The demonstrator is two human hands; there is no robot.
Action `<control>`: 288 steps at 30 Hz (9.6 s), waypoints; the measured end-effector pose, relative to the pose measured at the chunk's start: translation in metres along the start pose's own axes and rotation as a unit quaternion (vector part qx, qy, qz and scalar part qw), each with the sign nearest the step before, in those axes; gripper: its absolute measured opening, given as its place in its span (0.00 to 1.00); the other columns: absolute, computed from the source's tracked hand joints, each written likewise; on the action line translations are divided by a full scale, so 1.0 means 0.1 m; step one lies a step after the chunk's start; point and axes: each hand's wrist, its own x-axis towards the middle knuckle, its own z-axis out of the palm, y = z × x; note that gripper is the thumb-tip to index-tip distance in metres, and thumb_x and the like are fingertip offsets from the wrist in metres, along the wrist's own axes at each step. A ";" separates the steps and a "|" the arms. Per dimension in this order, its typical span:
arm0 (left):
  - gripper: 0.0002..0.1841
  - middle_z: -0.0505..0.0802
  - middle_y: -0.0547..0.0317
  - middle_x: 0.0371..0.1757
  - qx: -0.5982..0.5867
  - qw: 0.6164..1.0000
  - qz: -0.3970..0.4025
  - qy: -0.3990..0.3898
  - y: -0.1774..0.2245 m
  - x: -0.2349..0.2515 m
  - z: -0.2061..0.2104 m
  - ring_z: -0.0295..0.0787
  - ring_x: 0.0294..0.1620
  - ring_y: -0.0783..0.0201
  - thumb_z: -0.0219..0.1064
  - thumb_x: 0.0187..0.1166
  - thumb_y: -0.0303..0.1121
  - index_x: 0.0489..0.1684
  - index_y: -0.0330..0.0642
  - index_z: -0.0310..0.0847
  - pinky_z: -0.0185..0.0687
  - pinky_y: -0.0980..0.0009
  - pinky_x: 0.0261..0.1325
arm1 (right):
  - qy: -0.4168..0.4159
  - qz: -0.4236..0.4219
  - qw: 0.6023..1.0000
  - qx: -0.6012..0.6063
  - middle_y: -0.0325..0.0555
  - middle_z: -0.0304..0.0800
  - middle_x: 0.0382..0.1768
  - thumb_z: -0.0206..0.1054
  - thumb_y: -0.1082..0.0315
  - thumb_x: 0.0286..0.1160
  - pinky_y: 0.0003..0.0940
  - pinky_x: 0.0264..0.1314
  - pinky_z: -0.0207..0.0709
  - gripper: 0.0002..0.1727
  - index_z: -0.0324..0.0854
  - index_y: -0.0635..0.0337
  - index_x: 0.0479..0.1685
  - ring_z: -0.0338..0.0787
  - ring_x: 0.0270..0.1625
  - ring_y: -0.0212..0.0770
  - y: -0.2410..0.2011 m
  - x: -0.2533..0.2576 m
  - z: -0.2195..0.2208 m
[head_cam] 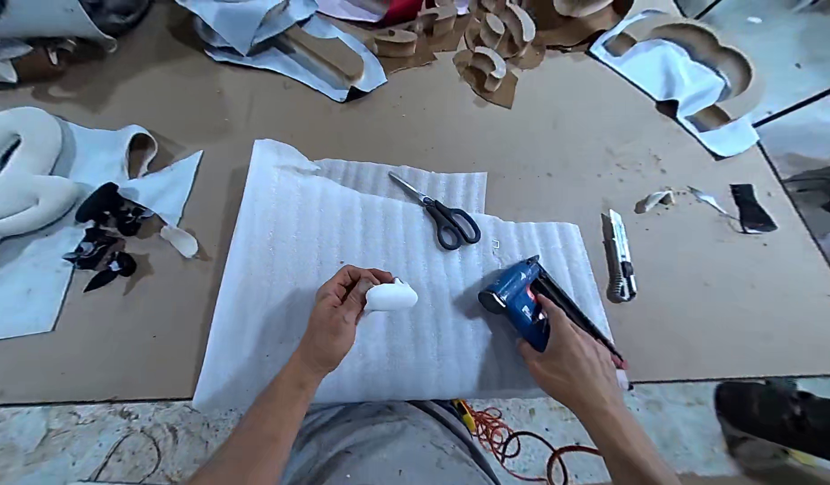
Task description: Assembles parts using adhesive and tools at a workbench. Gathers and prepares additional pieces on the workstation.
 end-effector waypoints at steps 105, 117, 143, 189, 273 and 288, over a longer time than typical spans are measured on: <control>0.11 0.90 0.65 0.39 0.199 0.928 0.311 -0.044 0.92 0.10 0.72 0.87 0.44 0.75 0.70 0.83 0.43 0.38 0.46 0.88 0.85 0.80 0.46 | 0.053 -0.249 0.750 0.611 0.47 0.91 0.51 0.76 0.68 0.72 0.31 0.41 0.94 0.20 0.77 0.65 0.59 0.96 0.44 0.35 -1.73 -0.39 -0.90; 0.08 0.98 0.67 0.48 0.370 0.904 0.177 0.124 -0.04 0.19 0.33 0.94 0.49 0.75 0.68 0.81 0.34 0.44 0.47 0.95 0.92 0.74 0.52 | -0.142 0.044 0.673 0.725 0.52 0.89 0.60 0.48 0.76 0.87 0.34 0.64 0.86 0.24 0.67 0.66 0.81 0.92 0.57 0.38 -1.97 -0.08 0.21; 0.10 0.97 0.62 0.49 0.458 0.866 0.162 0.117 -0.90 0.00 0.19 0.91 0.59 0.64 0.60 0.83 0.32 0.36 0.45 0.88 0.85 0.70 0.66 | -0.097 -0.028 0.995 -0.005 0.55 0.93 0.39 0.67 0.58 0.60 0.59 0.35 0.82 0.32 0.83 0.67 0.66 0.93 0.36 0.53 -0.67 0.04 -0.49; 0.05 0.95 0.58 0.39 0.093 0.993 -0.058 0.049 0.29 0.10 0.32 0.92 0.34 0.65 0.69 0.80 0.30 0.45 0.44 0.91 0.91 0.71 0.39 | -0.048 -0.092 0.963 0.247 0.44 0.90 0.61 0.64 0.43 0.78 0.41 0.45 0.92 0.33 0.80 0.55 0.76 0.94 0.53 0.40 -1.03 -0.18 -0.29; 0.20 0.96 0.69 0.46 0.207 0.975 -0.012 -0.082 0.68 -0.11 0.30 0.92 0.48 0.71 0.51 0.90 0.44 0.48 0.50 0.93 0.89 0.66 0.55 | 0.107 -0.334 0.929 0.116 0.48 0.89 0.66 0.68 0.61 0.79 0.38 0.65 0.87 0.28 0.75 0.58 0.78 0.90 0.66 0.42 -1.26 -0.29 -0.45; 0.13 0.93 0.68 0.36 0.302 0.896 0.316 -0.077 0.94 -0.20 0.40 0.89 0.40 0.77 0.65 0.87 0.44 0.41 0.46 0.91 0.86 0.80 0.44 | 0.131 -0.406 0.870 0.247 0.45 0.94 0.61 0.67 0.57 0.85 0.29 0.64 0.89 0.16 0.82 0.56 0.61 0.91 0.68 0.37 -1.45 -0.38 -0.73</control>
